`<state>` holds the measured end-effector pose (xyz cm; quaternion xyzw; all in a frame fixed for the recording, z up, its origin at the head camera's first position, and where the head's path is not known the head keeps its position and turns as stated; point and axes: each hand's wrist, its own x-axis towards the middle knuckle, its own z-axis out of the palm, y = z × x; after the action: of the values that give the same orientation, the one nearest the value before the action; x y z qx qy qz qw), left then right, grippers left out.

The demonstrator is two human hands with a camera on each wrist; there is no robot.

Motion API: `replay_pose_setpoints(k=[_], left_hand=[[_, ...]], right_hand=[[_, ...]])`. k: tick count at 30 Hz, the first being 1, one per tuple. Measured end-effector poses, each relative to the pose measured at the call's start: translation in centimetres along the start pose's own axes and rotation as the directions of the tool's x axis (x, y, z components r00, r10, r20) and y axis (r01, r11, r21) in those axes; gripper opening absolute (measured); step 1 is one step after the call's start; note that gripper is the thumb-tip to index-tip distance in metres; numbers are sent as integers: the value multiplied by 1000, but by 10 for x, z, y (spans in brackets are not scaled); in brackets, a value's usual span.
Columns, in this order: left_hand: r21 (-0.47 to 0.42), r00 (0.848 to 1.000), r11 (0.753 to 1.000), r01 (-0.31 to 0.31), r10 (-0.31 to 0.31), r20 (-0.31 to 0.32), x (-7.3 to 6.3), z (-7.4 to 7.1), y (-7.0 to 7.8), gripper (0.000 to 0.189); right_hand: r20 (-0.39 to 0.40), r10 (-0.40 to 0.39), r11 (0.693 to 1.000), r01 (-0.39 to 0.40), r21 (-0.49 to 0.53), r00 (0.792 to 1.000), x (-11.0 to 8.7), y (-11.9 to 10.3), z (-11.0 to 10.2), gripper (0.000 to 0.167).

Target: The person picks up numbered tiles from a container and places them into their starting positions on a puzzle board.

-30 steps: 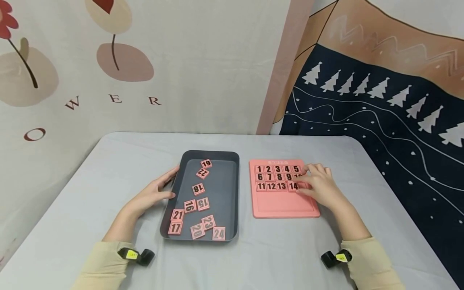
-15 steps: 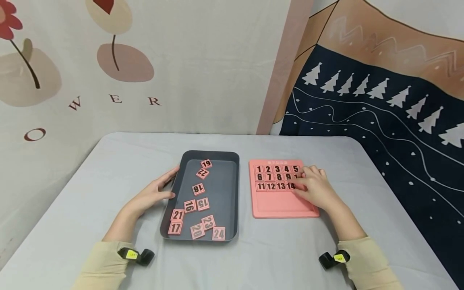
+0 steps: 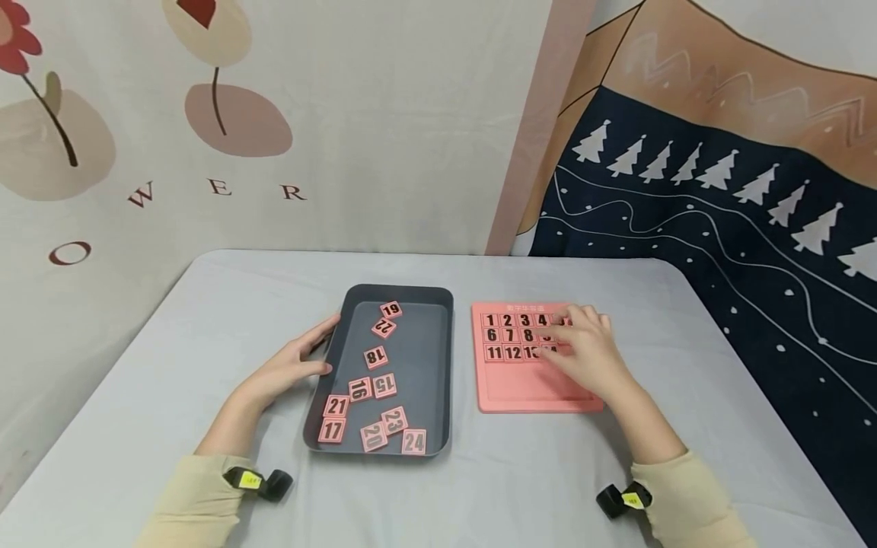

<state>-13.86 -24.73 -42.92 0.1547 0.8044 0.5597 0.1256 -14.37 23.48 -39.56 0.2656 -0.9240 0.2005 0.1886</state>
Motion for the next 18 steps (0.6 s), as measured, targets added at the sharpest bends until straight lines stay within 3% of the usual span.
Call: replay_pose_setpoints(k=[4,9,13,18], left_hand=[[-1,1000,1000,-4,4,1,0,0,0,82],[-9,1000,1000,-17,17,5,0,0,-1,83],[-16,1000,1000,-21,21,2,1,0,-2,82],[-10,1000,1000,-25,25,4,1,0,-2,83]], right_hand=[[-13,-68,996,68,54,998,9,-23,2,26],[27,-189,978,186,99,982,23,-48,11,30],[74,-292,951,282,125,954,39,-65,20,32],[164,-406,908,376,183,899,63,-84,35,30]])
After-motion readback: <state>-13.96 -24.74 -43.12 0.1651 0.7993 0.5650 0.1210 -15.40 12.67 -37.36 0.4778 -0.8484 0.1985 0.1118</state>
